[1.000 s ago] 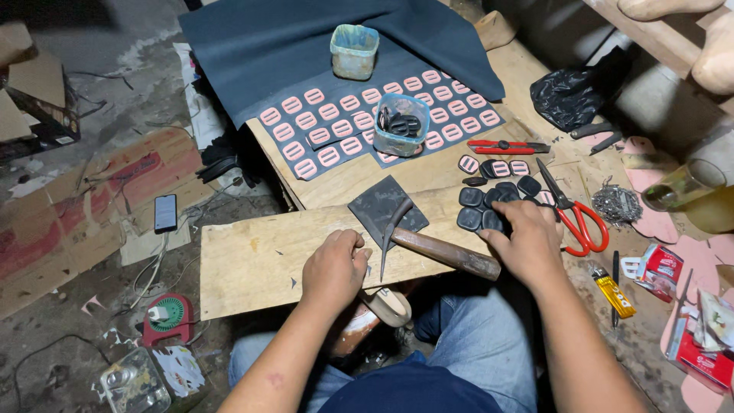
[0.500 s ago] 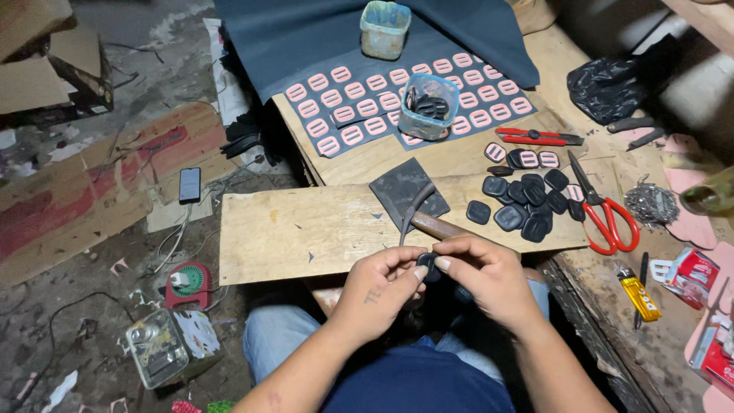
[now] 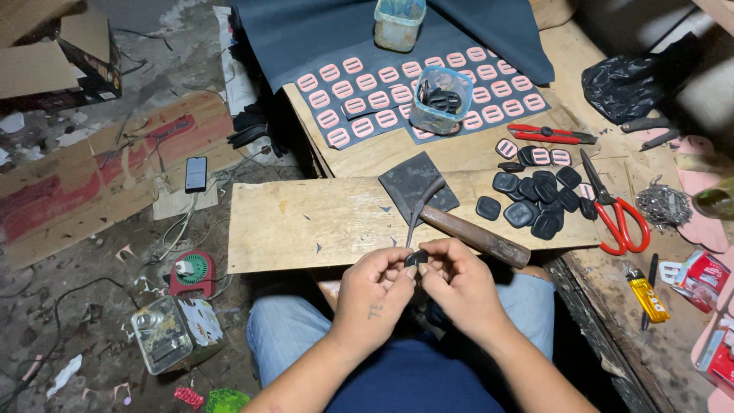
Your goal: The person repeatedly picks up small black rubber pieces, places them on a wooden board, and uses a hammer to strike and shape them. The person handles the pieces one at a time, rotating them as needed, and continues the process throughout the clip.
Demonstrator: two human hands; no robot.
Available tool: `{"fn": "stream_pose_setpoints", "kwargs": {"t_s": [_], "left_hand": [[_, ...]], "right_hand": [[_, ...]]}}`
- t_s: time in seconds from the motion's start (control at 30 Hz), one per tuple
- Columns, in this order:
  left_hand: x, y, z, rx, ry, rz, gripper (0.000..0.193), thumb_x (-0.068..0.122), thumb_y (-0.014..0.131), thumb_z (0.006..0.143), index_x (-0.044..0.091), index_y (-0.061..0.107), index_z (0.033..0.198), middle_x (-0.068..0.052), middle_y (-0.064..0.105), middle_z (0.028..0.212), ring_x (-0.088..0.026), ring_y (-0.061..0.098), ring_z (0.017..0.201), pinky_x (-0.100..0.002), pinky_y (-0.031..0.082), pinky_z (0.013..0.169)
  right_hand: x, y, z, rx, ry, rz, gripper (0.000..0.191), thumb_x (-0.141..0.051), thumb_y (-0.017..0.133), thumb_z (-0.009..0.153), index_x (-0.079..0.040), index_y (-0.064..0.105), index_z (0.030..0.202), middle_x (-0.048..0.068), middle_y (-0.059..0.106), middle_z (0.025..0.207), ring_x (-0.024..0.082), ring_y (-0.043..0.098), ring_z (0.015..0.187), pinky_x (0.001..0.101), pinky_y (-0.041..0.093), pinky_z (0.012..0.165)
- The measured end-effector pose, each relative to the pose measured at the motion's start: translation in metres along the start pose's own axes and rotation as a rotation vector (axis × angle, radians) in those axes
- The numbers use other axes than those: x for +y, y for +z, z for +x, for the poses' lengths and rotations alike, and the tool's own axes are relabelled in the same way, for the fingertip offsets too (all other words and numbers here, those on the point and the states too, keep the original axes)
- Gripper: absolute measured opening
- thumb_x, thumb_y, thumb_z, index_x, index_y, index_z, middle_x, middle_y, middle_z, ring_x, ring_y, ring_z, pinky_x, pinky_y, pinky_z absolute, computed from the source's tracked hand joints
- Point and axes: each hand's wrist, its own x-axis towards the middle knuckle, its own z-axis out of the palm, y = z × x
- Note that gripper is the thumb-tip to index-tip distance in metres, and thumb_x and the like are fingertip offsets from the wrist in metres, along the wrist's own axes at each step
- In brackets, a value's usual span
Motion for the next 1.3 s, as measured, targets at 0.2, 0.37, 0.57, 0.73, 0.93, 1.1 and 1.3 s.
{"fn": "stream_pose_setpoints", "kwargs": {"t_s": [0.2,0.37,0.57,0.73,0.93,1.1,1.3], "left_hand": [[0.000,-0.004,0.004,0.002,0.017,-0.088,0.029,-0.004,0.063,0.091,-0.008,0.063,0.119,-0.008,0.059,0.109,-0.011,0.069,0.084,-0.024,0.061,0.072],[-0.001,-0.007,0.003,-0.092,-0.033,-0.278,0.032,-0.008,0.061,0.089,-0.010,0.059,0.122,-0.009,0.054,0.119,-0.014,0.071,0.089,-0.025,0.061,0.073],[0.003,-0.011,-0.002,-0.069,0.092,0.035,0.031,-0.002,0.069,0.087,-0.005,0.067,0.118,-0.008,0.057,0.117,-0.007,0.057,0.079,-0.019,0.051,0.070],[0.008,-0.012,-0.003,-0.032,0.156,0.136,0.033,0.002,0.072,0.086,-0.002,0.069,0.119,-0.006,0.061,0.110,-0.007,0.053,0.076,-0.020,0.048,0.068],[0.014,-0.005,-0.003,-0.033,-0.091,-0.246,0.046,0.004,0.070,0.085,0.007,0.060,0.130,-0.005,0.062,0.108,-0.010,0.068,0.087,-0.023,0.057,0.075],[0.010,-0.012,-0.004,-0.103,0.212,0.094,0.029,0.002,0.070,0.090,-0.001,0.070,0.119,-0.010,0.065,0.121,-0.017,0.063,0.111,-0.029,0.052,0.095],[-0.006,-0.012,-0.003,-0.062,0.101,-0.074,0.020,0.007,0.063,0.097,-0.002,0.072,0.112,-0.008,0.071,0.115,-0.014,0.065,0.092,-0.027,0.055,0.082]], "right_hand": [[-0.002,-0.004,-0.003,-0.089,0.090,0.324,0.025,-0.003,0.069,0.089,0.004,0.069,0.114,0.007,0.075,0.095,0.011,0.070,0.083,0.0277,0.058,0.077],[0.008,-0.008,-0.001,-0.194,0.184,0.620,0.027,0.000,0.072,0.088,0.005,0.069,0.114,0.013,0.075,0.095,0.019,0.072,0.081,0.0346,0.059,0.076],[0.013,-0.010,-0.005,-0.182,0.149,0.499,0.025,0.002,0.073,0.082,0.006,0.074,0.107,0.010,0.076,0.104,0.015,0.071,0.093,0.0304,0.056,0.086],[0.014,-0.010,-0.008,-0.139,0.179,0.480,0.020,0.001,0.074,0.086,0.007,0.074,0.104,0.013,0.076,0.099,0.017,0.070,0.088,0.0315,0.057,0.083],[0.008,0.000,-0.005,-0.121,0.265,0.844,0.018,-0.008,0.070,0.089,0.003,0.066,0.102,0.015,0.077,0.103,0.023,0.073,0.092,0.0383,0.057,0.088],[-0.009,0.011,-0.006,-0.181,0.351,1.053,0.020,-0.017,0.066,0.097,-0.001,0.068,0.108,0.010,0.073,0.102,0.020,0.068,0.095,0.0389,0.053,0.088],[-0.009,0.017,-0.009,-0.229,0.410,0.946,0.028,-0.023,0.063,0.097,0.000,0.066,0.112,0.006,0.073,0.099,0.017,0.068,0.091,0.0368,0.057,0.083]]}}
